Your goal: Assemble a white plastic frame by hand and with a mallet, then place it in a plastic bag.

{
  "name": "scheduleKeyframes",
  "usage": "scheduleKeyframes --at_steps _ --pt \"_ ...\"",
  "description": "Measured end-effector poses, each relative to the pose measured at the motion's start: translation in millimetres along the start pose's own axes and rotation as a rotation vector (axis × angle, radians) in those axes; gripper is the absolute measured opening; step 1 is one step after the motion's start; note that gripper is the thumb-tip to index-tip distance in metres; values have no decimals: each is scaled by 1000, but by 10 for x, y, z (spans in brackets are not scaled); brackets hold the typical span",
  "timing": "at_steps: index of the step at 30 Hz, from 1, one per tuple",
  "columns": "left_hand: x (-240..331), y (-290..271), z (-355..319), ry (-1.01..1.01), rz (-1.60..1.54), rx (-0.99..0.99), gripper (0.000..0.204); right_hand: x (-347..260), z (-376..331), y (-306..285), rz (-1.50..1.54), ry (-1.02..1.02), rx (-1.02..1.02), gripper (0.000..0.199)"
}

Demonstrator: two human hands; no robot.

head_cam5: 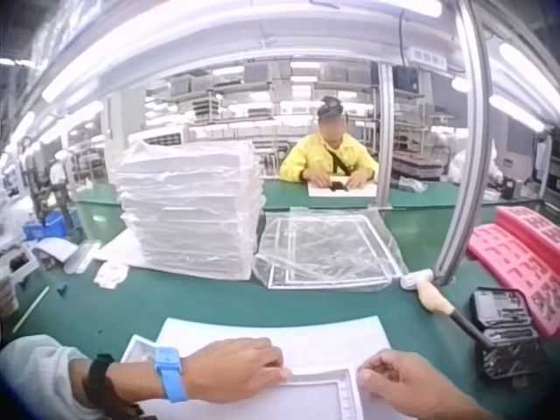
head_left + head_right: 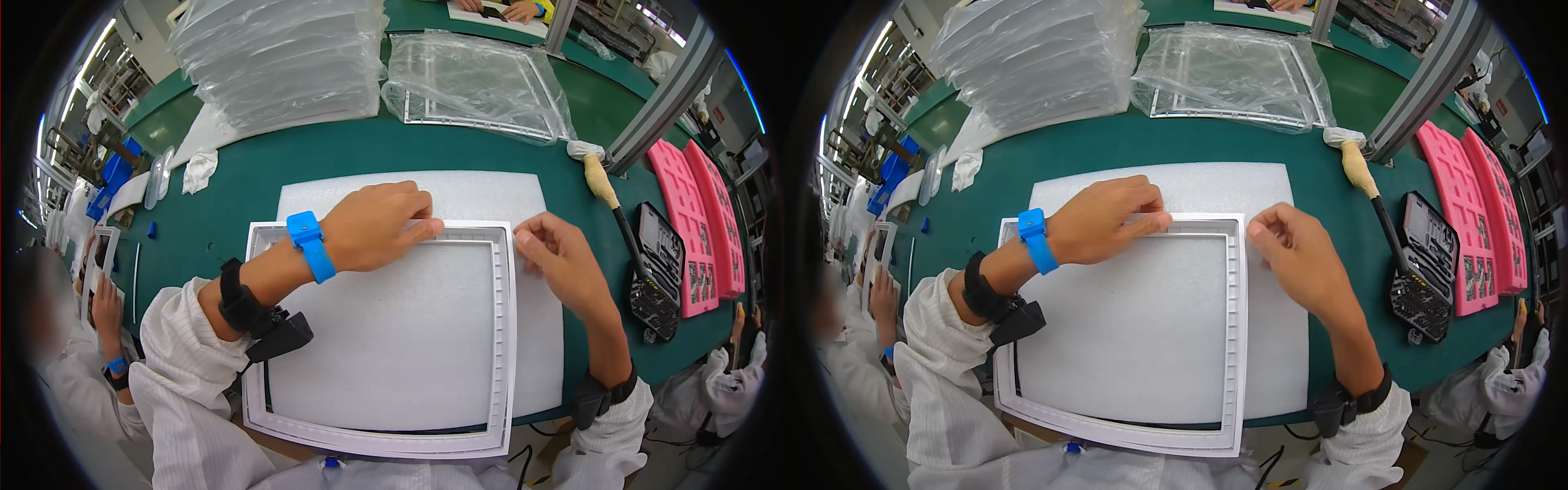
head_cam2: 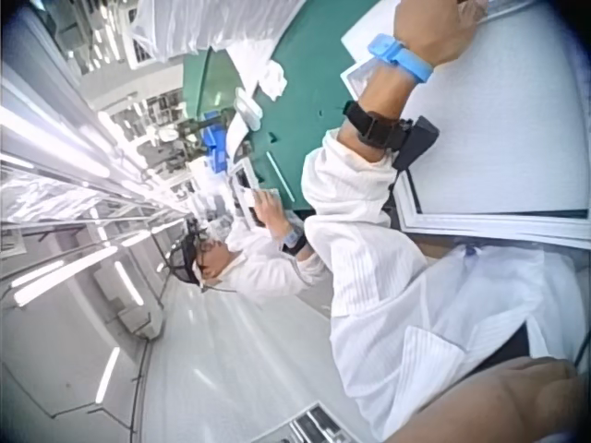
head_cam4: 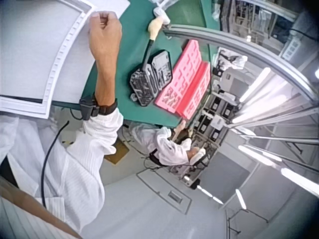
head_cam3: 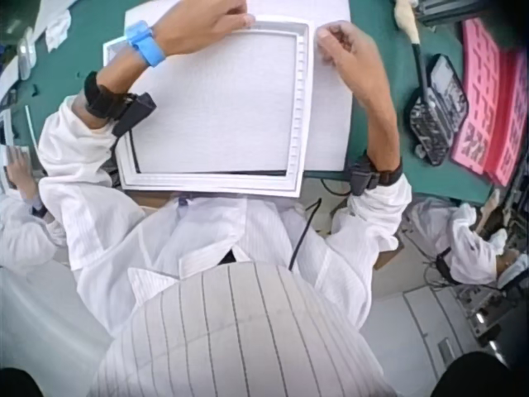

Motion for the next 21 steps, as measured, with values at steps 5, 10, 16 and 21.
scheduleKeyframes --at_steps 5,10,16,21 --pt "235 30 10 107 125 95 23 42 -259 123 -23 53 -119 32" --pt "250 100 4 154 119 170 18 60 -343 121 12 78 -213 38" --pt "204 54 -69 128 139 286 19 16 -332 183 41 82 -237 40" --pt "202 107 -66 144 163 318 20 72 -351 205 46 111 -209 41"
Point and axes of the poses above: each hand's wrist, its own z-axis towards the middle knuckle, its own y-axis out of the palm, x = y × z, the point moved 9 cm from there along z, towards the middle knuckle, and after that the axes turned 12 degrees about z, right-handed, at the moved point
